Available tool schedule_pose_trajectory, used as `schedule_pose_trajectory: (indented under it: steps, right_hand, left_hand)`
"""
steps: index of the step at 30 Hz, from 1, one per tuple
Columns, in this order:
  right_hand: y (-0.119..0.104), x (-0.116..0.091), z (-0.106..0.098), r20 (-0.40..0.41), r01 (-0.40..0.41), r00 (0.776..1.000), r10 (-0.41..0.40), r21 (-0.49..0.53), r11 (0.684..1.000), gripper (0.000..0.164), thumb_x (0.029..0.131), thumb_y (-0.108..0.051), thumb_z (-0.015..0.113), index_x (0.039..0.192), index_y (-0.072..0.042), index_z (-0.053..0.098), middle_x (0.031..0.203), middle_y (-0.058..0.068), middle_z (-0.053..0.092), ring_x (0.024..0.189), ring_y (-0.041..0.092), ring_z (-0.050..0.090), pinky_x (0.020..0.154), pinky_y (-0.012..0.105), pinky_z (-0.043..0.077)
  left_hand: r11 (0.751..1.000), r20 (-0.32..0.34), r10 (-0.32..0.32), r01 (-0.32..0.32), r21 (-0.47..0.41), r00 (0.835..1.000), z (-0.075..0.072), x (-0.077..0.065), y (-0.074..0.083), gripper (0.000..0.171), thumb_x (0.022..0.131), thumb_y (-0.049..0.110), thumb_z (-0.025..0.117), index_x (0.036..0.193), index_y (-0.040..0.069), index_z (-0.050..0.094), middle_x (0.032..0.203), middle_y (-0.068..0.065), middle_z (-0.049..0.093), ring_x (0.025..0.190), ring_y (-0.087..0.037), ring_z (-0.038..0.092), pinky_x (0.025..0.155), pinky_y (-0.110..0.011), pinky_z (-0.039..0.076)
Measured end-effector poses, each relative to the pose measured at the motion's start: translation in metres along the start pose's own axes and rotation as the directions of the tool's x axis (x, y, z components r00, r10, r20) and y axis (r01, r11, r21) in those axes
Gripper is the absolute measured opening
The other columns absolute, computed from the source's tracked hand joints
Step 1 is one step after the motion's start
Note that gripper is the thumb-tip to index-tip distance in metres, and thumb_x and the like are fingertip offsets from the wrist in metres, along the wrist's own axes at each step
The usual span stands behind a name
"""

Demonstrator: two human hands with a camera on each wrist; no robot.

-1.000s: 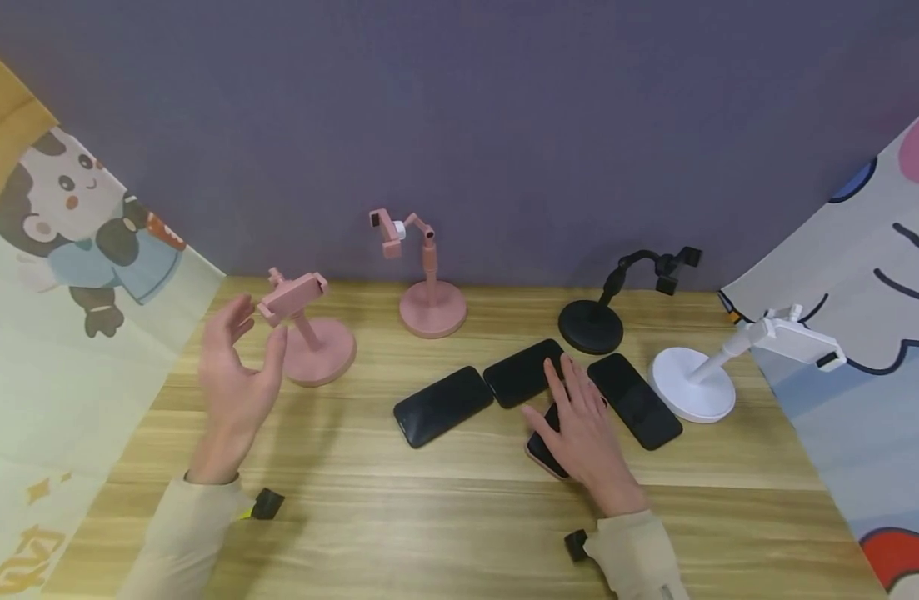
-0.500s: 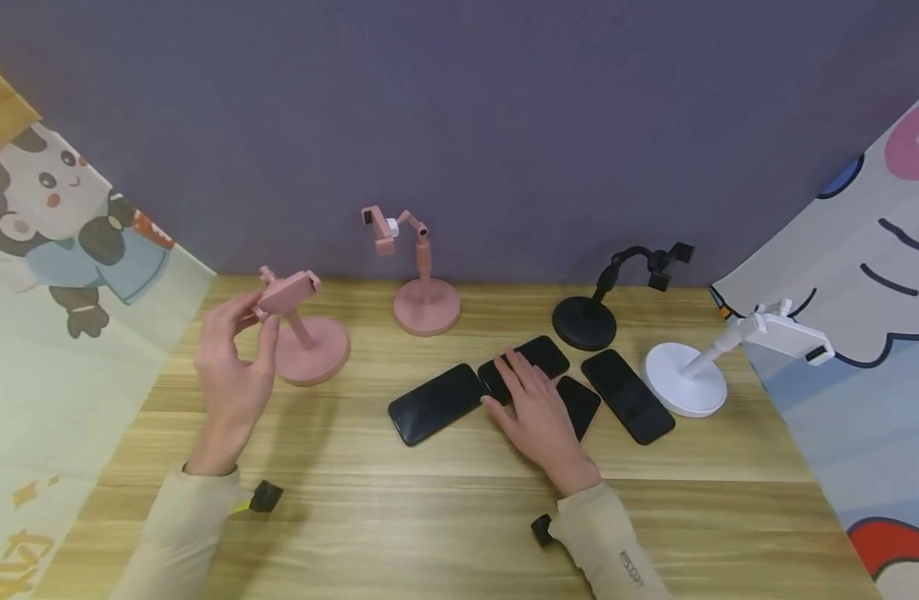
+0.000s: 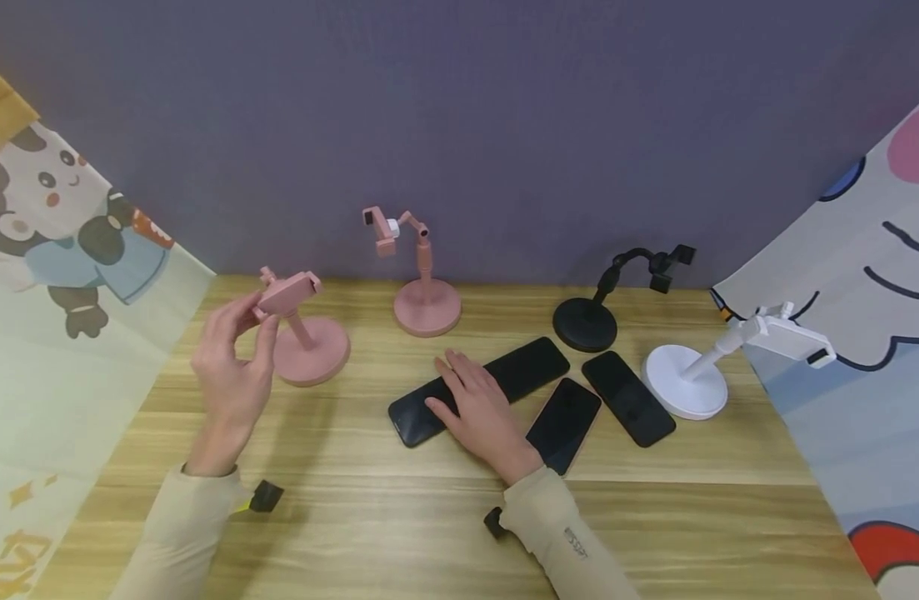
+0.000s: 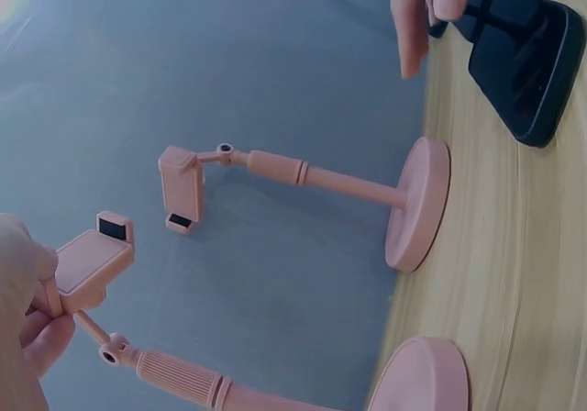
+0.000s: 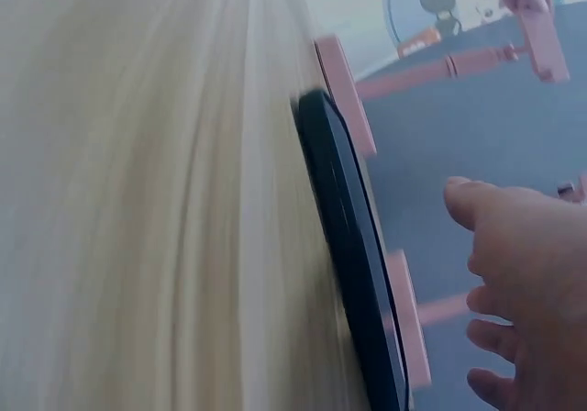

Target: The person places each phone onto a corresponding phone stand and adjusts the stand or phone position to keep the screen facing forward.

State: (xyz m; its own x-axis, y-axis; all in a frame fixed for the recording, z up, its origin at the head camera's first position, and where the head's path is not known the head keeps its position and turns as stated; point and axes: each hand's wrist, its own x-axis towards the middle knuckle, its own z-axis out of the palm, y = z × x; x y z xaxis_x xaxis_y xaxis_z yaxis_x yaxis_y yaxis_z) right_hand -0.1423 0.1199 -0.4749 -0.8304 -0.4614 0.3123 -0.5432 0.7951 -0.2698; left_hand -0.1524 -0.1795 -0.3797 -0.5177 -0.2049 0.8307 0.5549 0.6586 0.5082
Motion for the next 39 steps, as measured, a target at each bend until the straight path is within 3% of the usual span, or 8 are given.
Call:
schedule_pose_trajectory:
  steps: [11, 26, 39]
  right_hand:
    - [-0.041, 0.032, 0.025, 0.09, 0.108, 0.99, -0.108, 0.003, 0.994, 0.066, 0.097, -0.052, 0.039, 0.149, -0.013, 0.031, 0.153, 0.012, 0.03, 0.139, 0.023, 0.023, 0.11, 0.046, 0.029]
    - [-0.086, 0.087, 0.05, 0.251, 0.173, 0.954, -0.163, -0.019, 0.985, 0.066, 0.098, -0.053, 0.034, 0.151, -0.012, 0.028, 0.156, 0.007, 0.022, 0.141, 0.02, 0.016, 0.114, 0.04, 0.023]
    - [-0.098, 0.097, 0.059, 0.277, 0.224, 0.939, -0.204, -0.043, 0.974, 0.064, 0.097, -0.051, 0.04, 0.148, -0.012, 0.035, 0.155, 0.007, 0.027, 0.14, 0.02, 0.019, 0.114, 0.038, 0.023]
  left_hand:
    - [0.998, 0.015, 0.037, -0.037, 0.042, 0.999, -0.002, 0.001, 0.002, 0.03, 0.085, 0.003, 0.066, 0.113, -0.006, 0.065, 0.108, -0.02, 0.065, 0.09, -0.026, 0.063, 0.077, -0.037, 0.054]
    - [0.998, 0.004, 0.048, -0.049, 0.046, 0.999, -0.004, 0.001, 0.003, 0.029, 0.085, 0.003, 0.065, 0.113, -0.007, 0.065, 0.108, -0.021, 0.065, 0.089, -0.026, 0.063, 0.076, -0.037, 0.054]
    - [0.997, 0.041, 0.032, -0.035, 0.064, 0.999, -0.007, -0.001, 0.004, 0.029, 0.088, 0.004, 0.062, 0.116, -0.006, 0.063, 0.111, -0.021, 0.064, 0.091, -0.028, 0.063, 0.078, -0.039, 0.054]
